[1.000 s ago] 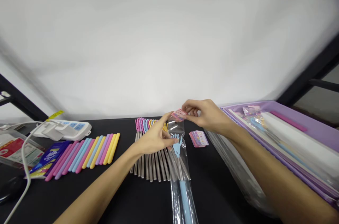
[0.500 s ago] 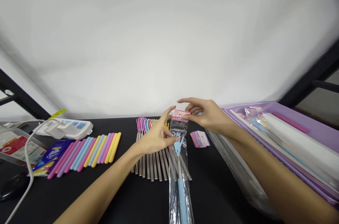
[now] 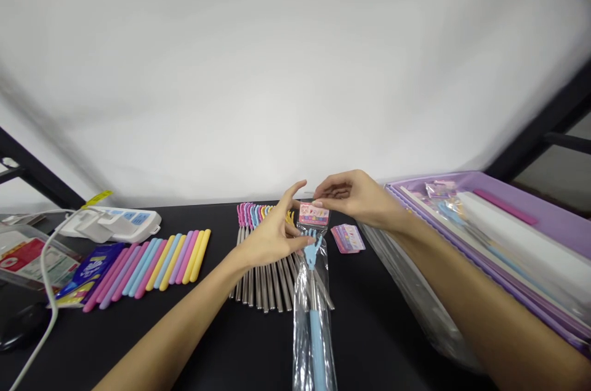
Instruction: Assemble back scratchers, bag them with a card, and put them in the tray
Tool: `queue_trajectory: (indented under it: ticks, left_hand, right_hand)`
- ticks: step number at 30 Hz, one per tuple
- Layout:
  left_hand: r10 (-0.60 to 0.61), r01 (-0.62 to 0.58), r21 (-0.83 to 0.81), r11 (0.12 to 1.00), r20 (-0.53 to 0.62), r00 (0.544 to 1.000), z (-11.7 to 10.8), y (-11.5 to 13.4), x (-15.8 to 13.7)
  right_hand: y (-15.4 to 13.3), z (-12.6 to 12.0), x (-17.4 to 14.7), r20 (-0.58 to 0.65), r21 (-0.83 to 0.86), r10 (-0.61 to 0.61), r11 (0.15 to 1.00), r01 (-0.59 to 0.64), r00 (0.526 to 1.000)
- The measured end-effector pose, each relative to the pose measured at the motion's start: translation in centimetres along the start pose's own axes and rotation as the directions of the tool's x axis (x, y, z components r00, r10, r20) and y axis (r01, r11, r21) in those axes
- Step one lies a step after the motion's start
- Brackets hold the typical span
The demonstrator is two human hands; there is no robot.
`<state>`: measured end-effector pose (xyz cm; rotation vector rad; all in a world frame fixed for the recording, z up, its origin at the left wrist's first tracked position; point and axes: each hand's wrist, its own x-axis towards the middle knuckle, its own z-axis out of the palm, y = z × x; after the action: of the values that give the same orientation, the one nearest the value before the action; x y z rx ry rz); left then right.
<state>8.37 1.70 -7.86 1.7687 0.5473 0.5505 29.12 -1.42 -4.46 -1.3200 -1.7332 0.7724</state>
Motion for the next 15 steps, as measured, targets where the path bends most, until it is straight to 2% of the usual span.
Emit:
queue_trajectory:
  ticks: [5, 9, 11, 13, 15]
  left_hand:
    - [0.010, -0.011, -0.017, 1.000, -0.019, 1.000, 0.0, 0.0, 0.1]
    - [0.030, -0.034, -0.038, 0.999, -0.094, 0.995, -0.2, -0.2, 0.2]
    - [0.037, -0.042, -0.046, 0.998, -0.115, 0.993, -0.4, -0.3, 0.3]
    - [0.048, -0.055, -0.048, 0.997, -0.125, 0.991, -0.4, -0.4, 0.3]
    - [0.056, -0.062, -0.044, 0.997, -0.132, 0.990, -0.4, -0.6, 0.3]
  right_hand:
    - [-0.1, -0.3, -0.2, 0.045, 0.097, 0.011, 0.995, -0.015, 0.999]
    - [-0.5, -0.7, -0.5, 0.212, 0.065, 0.022, 0.997, -0.037, 0.977]
    - [-0.5, -0.4, -0.5, 0.169, 0.042, 0.030, 0.998, -0.037, 0.985]
    - [-0.2, 0.1, -0.5, 0.041, 0.043, 0.015, 0.999, -0.016, 0.999]
    - [0.1, 0.6, -0.4, -0.036, 0.033, -0.002, 0.999, 0.003, 0.999]
